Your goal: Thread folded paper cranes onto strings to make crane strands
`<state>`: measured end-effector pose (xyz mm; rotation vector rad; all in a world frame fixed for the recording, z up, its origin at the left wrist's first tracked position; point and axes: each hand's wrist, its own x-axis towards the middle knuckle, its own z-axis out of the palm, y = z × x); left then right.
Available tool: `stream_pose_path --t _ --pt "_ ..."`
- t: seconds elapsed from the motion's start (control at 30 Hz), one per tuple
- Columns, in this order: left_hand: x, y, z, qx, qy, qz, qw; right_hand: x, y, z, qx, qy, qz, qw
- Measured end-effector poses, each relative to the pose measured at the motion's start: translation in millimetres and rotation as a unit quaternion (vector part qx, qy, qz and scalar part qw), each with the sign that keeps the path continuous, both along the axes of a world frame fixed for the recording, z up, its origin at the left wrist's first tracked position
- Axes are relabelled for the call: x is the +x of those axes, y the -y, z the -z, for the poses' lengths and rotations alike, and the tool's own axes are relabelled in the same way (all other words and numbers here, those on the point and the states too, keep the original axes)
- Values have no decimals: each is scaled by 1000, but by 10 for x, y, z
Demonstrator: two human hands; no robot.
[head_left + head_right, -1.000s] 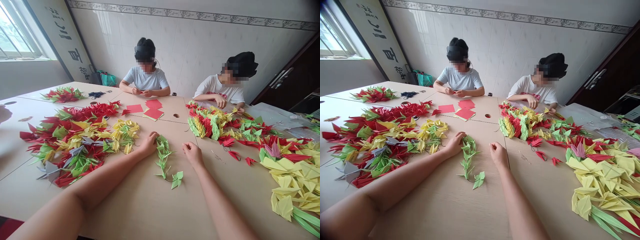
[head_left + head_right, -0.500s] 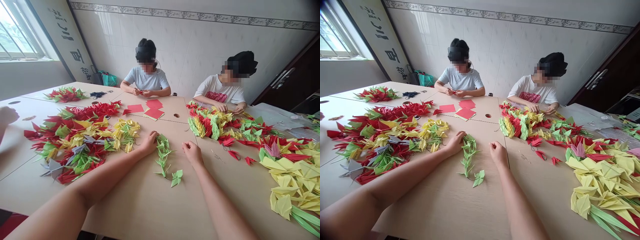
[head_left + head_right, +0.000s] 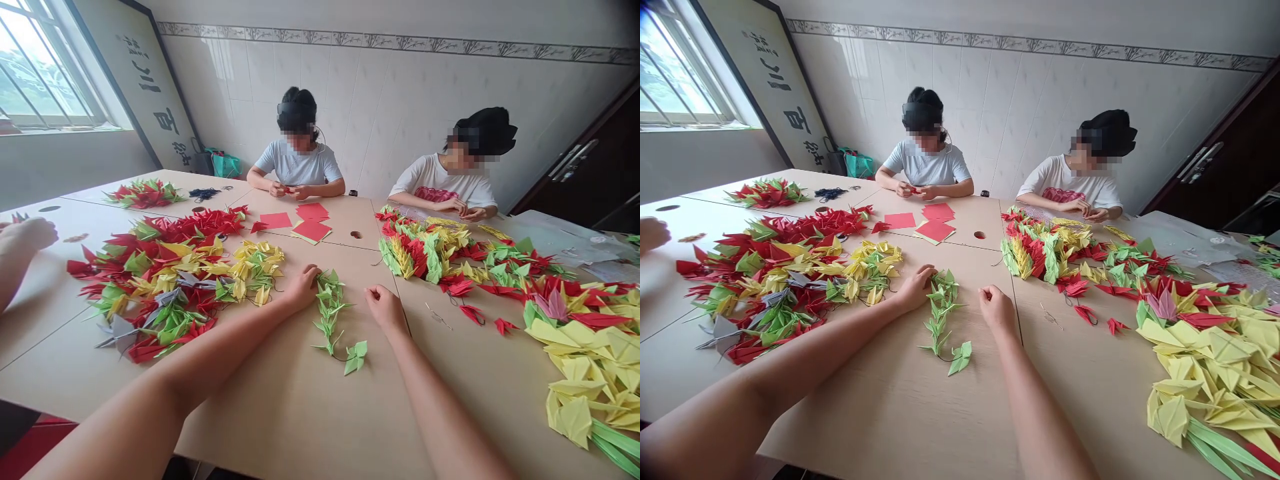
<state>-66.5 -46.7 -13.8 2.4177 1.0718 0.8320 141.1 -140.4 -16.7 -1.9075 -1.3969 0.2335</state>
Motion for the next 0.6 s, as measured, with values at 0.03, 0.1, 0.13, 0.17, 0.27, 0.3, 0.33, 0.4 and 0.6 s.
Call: stream_pose_path --t 0.03,0.1,0.13,0.17,0.27,0.3,0.33,0.4,0.6 --pt "-6 -4 4 0 1 2 1000 -7 -5 -7 -3 4 1 1000" --pt "-16 -10 8 -1 3 7 1000 -16 -19 -15 -8 10 3 1000" --pt "-20 -11 7 -2 4 8 1000 -18 -28 -16 -9 12 3 1000" --pt "-24 -12 6 -3 5 8 1000 -18 -37 -15 -11 14 4 1000" --pt "-29 -7 -3 -9 9 9 1000 -16 -55 -6 -13 15 7 1000" --pt "-30 -4 -5 -11 11 9 1000 -16 -57 -4 -13 14 7 1000" --pt "-30 -1 -6 -13 13 9 1000 -17 -58 -4 -14 14 7 1000" --pt "-33 8 -5 -17 19 7 1000 -23 -59 -8 -15 14 6 1000" --pt "-54 44 3 -29 39 0 999 -61 -62 -14 -17 15 -19 1000"
